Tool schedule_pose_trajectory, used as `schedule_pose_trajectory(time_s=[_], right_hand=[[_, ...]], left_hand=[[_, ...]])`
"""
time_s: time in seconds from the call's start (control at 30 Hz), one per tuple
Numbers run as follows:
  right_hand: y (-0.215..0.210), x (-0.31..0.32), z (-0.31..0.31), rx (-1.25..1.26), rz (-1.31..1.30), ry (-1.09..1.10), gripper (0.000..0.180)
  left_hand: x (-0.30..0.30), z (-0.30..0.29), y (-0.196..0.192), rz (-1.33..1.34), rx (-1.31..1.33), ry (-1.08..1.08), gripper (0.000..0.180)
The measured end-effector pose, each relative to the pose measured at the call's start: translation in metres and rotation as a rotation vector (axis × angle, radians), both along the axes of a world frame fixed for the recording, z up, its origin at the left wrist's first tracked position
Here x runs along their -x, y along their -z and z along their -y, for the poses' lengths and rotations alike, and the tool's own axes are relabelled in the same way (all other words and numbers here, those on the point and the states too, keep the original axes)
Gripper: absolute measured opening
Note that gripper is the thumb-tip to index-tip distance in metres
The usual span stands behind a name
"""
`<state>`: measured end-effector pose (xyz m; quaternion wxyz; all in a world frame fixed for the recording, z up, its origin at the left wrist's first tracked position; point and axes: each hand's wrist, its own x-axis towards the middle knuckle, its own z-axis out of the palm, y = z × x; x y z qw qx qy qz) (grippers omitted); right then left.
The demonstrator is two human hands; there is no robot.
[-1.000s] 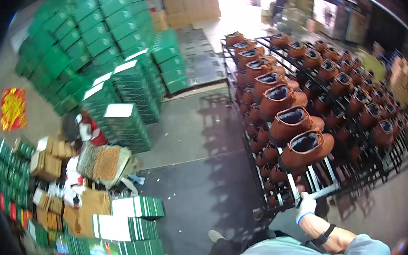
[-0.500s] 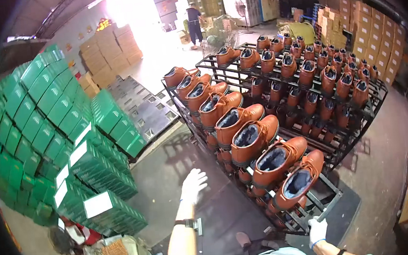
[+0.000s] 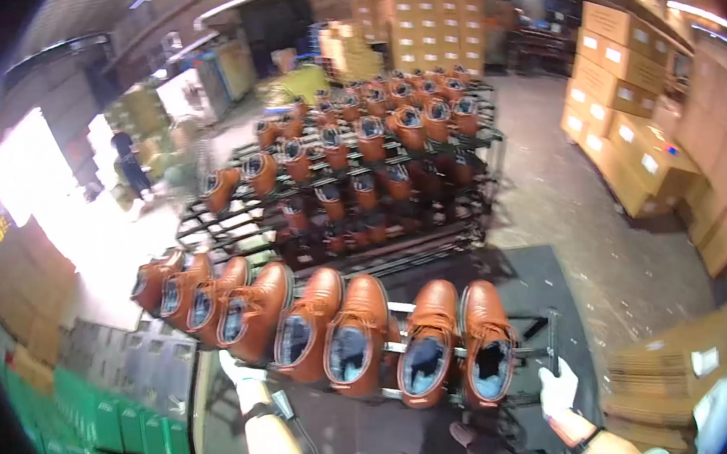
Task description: The recorder wipes finished leather shoes with a cloth, places them inside protective fabric bags, and then packs them into shoeboxes.
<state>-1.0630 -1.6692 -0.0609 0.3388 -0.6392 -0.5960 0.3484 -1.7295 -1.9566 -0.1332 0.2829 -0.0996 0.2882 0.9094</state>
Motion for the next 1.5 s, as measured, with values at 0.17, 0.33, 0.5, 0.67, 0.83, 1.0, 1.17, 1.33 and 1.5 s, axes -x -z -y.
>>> schedule_pose_trajectory(time_s=[0.17,0.33,0.5,0.67,0.83,1.0,1.17,1.33,1.5], right_hand=[[0.068,0.031,-0.005,-0.206,-0.079,-0.017,0.047],[0.037,0.028,-0.036,-0.198,0.208,0.030,0.047],[0.003,0.054,-0.069,-0.104,0.266,-0.041,0.045],[0.009,0.061,-0.110,-0.185,0.352,-0.046,0.038],[0.006,0.016,-0.149,-0.187,0.162,-0.090,0.048],[0.001,-0.066,-0.073,-0.220,0.211,0.132,0.067],[0.045,-0.287,0.017,-0.080,0.299,0.743,0.070],[0.103,-0.591,0.112,-0.161,-0.024,1.350,0.084],[0.086,-0.701,0.101,-0.354,-0.576,1.404,0.080]], left_hand=[[0.046,0.110,0.109,-0.175,0.263,-0.132,0.060],[-0.004,0.098,0.117,0.049,0.206,0.103,0.056],[-0.027,0.122,0.078,0.019,0.348,0.230,0.052],[-0.113,0.090,0.078,0.003,0.408,0.426,0.048],[-0.238,0.025,0.068,-0.054,0.438,0.675,0.044],[-0.304,0.072,0.030,-0.143,0.556,0.720,0.041],[-0.330,0.093,0.008,-0.243,0.634,0.818,0.038],[-0.416,0.083,-0.003,-0.311,0.677,0.913,0.035],[-0.472,0.054,-0.035,-0.472,0.787,0.884,0.032]])
